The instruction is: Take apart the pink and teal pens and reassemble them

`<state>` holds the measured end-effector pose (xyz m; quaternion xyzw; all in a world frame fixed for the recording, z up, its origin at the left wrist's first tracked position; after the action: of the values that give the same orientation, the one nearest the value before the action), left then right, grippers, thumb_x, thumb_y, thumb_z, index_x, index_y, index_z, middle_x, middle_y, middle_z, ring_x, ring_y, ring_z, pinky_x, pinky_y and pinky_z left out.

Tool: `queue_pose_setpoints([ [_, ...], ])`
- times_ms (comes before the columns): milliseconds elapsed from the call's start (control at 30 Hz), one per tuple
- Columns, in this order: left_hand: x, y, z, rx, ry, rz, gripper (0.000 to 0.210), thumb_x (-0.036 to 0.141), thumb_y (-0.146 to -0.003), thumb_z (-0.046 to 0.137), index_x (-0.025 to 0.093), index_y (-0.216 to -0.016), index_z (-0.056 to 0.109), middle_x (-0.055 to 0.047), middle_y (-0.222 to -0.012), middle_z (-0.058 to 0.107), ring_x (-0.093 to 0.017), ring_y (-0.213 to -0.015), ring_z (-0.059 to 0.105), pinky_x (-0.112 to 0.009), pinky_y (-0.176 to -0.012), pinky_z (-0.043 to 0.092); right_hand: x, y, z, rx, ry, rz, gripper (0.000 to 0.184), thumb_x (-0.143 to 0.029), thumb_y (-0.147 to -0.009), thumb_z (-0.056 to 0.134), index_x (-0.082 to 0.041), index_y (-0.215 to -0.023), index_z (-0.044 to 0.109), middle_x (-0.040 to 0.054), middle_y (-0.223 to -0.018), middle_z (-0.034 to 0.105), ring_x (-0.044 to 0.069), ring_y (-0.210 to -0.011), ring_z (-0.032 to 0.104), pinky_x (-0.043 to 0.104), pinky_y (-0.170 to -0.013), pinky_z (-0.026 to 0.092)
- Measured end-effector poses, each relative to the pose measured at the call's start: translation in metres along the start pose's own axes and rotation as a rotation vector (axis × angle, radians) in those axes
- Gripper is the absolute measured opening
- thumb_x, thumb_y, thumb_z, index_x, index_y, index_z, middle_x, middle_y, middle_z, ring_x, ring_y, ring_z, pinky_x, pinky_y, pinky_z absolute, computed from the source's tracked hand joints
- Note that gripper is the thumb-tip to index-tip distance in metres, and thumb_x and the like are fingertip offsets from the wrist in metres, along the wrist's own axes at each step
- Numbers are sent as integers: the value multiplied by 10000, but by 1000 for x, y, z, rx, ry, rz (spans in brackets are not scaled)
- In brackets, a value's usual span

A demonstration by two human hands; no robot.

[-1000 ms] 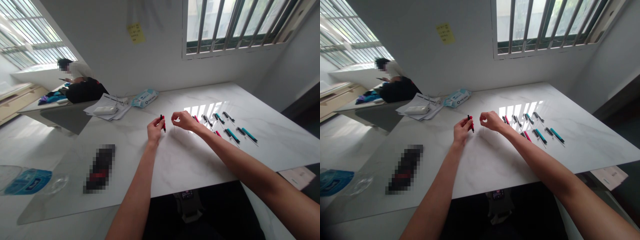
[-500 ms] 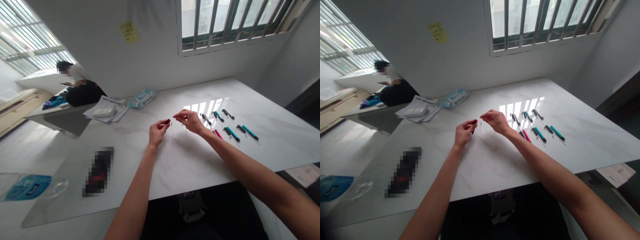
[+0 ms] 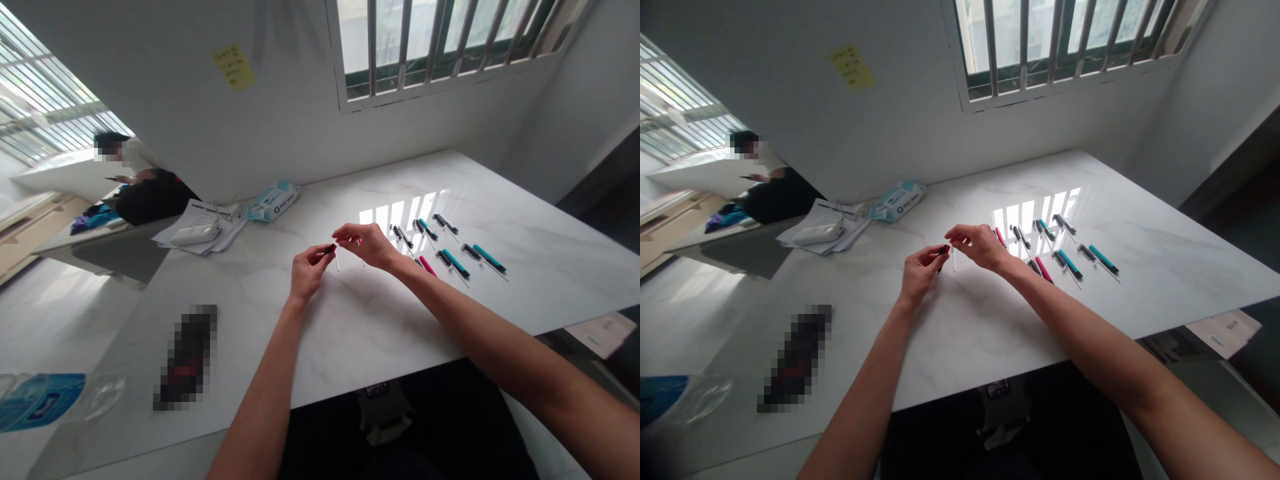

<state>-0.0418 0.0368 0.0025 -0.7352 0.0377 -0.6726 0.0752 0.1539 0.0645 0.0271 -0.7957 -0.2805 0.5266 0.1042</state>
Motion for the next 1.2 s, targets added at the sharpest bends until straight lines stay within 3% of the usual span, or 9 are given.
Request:
queue_pose_setpoints([
  [133, -1, -5, -9, 123, 9, 14, 483, 495, -653, 972, 186, -1009, 867, -72, -851, 798, -181, -713, 670, -299, -658, 512, 2, 2, 7, -129, 281, -97, 168, -129, -977, 710, -227, -1001, 845, 73, -1026, 803, 207, -946, 714, 335, -898, 541],
  [267, -3, -10, -19, 215, 25, 69, 496, 505, -661, 956, 191, -1032, 857, -78, -941, 810, -156, -717, 649, -282, -649, 507, 7, 4, 27, -346, 414, -150, 241, -64, -962, 712, -204, -1102, 851, 106, -1062, 812, 253, -1034, 698, 361, -937, 522],
  [433, -7, -13, -28, 314, 22, 81, 492, 490, -669, 937, 176, -1036, 846, -77, -936, 800, -135, -688, 618, -261, -617, 477, 6, 5, 44, -429, 451, -155, 233, -22, -949, 689, -167, -1002, 864, 113, -1001, 812, 245, -1003, 689, 326, -879, 511],
  [633, -9, -17, -40, 373, 24, 94, 479, 471, -688, 920, 168, -1049, 834, -91, -989, 807, -151, -728, 651, -268, -655, 491, -21, 22, 63, -536, 392, -284, 172, -106, -965, 734, -205, -1024, 860, 82, -1001, 800, 230, -961, 656, 322, -845, 503],
  [767, -13, -21, -52, 427, 45, 106, 460, 443, -696, 910, 174, -1061, 831, -93, -1016, 809, -153, -767, 666, -262, -678, 501, -23, 24, 68, -512, 382, -297, 125, -138, -938, 786, -202, -1029, 843, 93, -1084, 782, 237, -1002, 636, 330, -860, 494],
  [967, -18, -24, -57, 446, 43, 96, 479, 463, -681, 912, 179, -1058, 831, -98, -1025, 811, -156, -763, 679, -267, -680, 510, -21, 23, 65, -502, 399, -270, 146, -127, -1019, 642, -171, -957, 767, 91, -956, 767, 219, -937, 624, 313, -811, 455],
  [1067, -18, -24, -56, 411, 36, 83, 487, 476, -669, 924, 180, -1046, 837, -104, -1032, 813, -167, -776, 694, -281, -705, 534, -22, 16, 45, -309, 248, -140, 138, -169, -1048, 606, -196, -1076, 738, 62, -941, 773, 187, -875, 647, 292, -786, 459],
  [1200, -18, -24, -60, 370, -88, 88, 448, 472, -685, 919, 192, -1028, 852, -93, -976, 816, -164, -746, 690, -270, -675, 528, -12, 2, 12, -6, -163, 16, 205, -264, -1043, 573, -213, -1106, 761, 50, -983, 809, 163, -875, 717, 299, -840, 533],
])
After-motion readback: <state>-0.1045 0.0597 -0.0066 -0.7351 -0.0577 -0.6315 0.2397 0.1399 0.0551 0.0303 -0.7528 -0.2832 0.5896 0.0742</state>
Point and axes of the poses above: each hand's wrist, its own y-axis away from the middle knuckle, its own z-axis out of the palm, x = y × z, the point moved 3 cm from there along -y, towards the middle knuckle
